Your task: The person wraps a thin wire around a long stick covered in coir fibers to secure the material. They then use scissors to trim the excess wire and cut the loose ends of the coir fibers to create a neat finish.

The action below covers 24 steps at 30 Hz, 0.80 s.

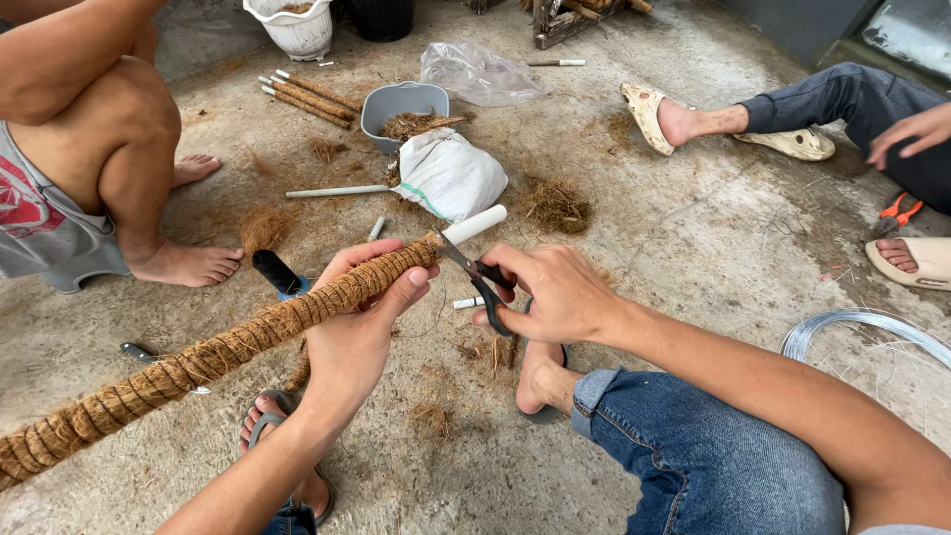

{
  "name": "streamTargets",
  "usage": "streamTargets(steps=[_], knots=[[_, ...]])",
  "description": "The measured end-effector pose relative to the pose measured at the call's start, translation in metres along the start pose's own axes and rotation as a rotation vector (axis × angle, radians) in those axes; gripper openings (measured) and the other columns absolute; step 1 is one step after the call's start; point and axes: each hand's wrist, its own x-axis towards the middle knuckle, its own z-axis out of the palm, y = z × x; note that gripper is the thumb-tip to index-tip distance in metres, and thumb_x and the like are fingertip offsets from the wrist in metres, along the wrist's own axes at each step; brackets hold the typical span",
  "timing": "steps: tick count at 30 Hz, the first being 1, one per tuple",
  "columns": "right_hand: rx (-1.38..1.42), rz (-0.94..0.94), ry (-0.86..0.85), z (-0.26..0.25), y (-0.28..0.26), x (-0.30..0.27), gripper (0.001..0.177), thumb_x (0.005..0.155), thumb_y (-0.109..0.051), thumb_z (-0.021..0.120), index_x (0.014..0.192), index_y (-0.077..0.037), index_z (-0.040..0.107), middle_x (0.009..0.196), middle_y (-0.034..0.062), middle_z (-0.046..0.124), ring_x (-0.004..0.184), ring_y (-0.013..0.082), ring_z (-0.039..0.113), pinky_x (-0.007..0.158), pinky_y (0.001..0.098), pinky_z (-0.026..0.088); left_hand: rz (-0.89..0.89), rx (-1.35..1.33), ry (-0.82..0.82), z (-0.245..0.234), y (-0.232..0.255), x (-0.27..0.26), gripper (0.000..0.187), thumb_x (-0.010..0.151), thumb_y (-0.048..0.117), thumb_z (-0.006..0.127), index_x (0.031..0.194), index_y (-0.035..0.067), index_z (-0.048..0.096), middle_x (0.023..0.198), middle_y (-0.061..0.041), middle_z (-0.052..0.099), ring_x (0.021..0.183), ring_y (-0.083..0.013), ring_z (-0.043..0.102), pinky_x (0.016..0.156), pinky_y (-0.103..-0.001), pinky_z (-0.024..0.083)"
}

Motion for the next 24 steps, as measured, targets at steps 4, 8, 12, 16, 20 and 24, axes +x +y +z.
streamTargets(steps=[4,8,12,16,20,24], knots=[[0.177,0.164,-0.022,0.007,0.009,0.0,0.031,0.088,-0.022,0.068,0.117,-0.011,0.064,0.075,0.0,0.078,0.056,0.0144,0.071,0.048,0.036,0.047,0.023,-0.003,-0.04,-0.002,-0.001,-0.001,0.037,0.094,0.0,0.067,0.128,-0.005,0.054,0.12,-0.021,0.072,0.112,-0.0268,0.074,0.095,-0.036,0.063],[0.279,0.193,0.008,0.007,0.014,-0.001,0.038,0.091,-0.033,0.072,0.118,-0.009,0.059,0.075,-0.002,0.075,0.061,0.01,0.073,0.051,0.0321,0.053,-0.003,-0.075,-0.017,-0.006,0.003,0.0,0.036,0.097,0.001,0.059,0.131,-0.004,0.05,0.124,-0.021,0.069,0.112,-0.0278,0.074,0.095,-0.039,0.059],[0.007,0.213,-0.006,0.0,0.009,-0.001,0.053,0.08,-0.043,0.083,0.114,-0.009,0.06,0.067,0.0032,0.067,0.056,0.0225,0.066,0.053,0.0397,0.048,-0.08,-0.106,0.128,-0.003,0.01,0.004,0.034,0.097,0.006,0.059,0.128,-0.007,0.053,0.119,-0.022,0.071,0.105,-0.0303,0.077,0.091,-0.041,0.06],[-0.095,0.03,0.093,0.0,0.006,-0.001,0.055,0.075,-0.041,0.083,0.114,-0.009,0.061,0.075,0.0017,0.068,0.066,0.0238,0.069,0.06,0.0389,0.051,-0.074,-0.097,0.114,-0.002,0.013,0.004,0.032,0.098,0.01,0.06,0.124,-0.008,0.059,0.114,-0.022,0.074,0.103,-0.0295,0.077,0.089,-0.04,0.062],[-0.175,0.036,0.118,0.003,0.005,-0.001,0.055,0.073,-0.042,0.086,0.111,-0.01,0.064,0.071,0.0022,0.069,0.064,0.0257,0.068,0.062,0.0416,0.049,-0.098,-0.103,0.08,0.0,0.009,0.003,0.031,0.099,0.012,0.061,0.122,-0.008,0.061,0.111,-0.022,0.075,0.102,-0.0291,0.078,0.089,-0.039,0.065],[-0.226,0.029,0.127,0.006,0.012,-0.002,0.045,0.076,-0.032,0.084,0.11,-0.01,0.066,0.069,0.0015,0.069,0.062,0.0242,0.067,0.062,0.0417,0.048,-0.077,-0.072,0.037,0.002,0.006,0.0,0.029,0.099,0.013,0.062,0.118,-0.008,0.058,0.112,-0.021,0.073,0.102,-0.0291,0.078,0.088,-0.039,0.063]])
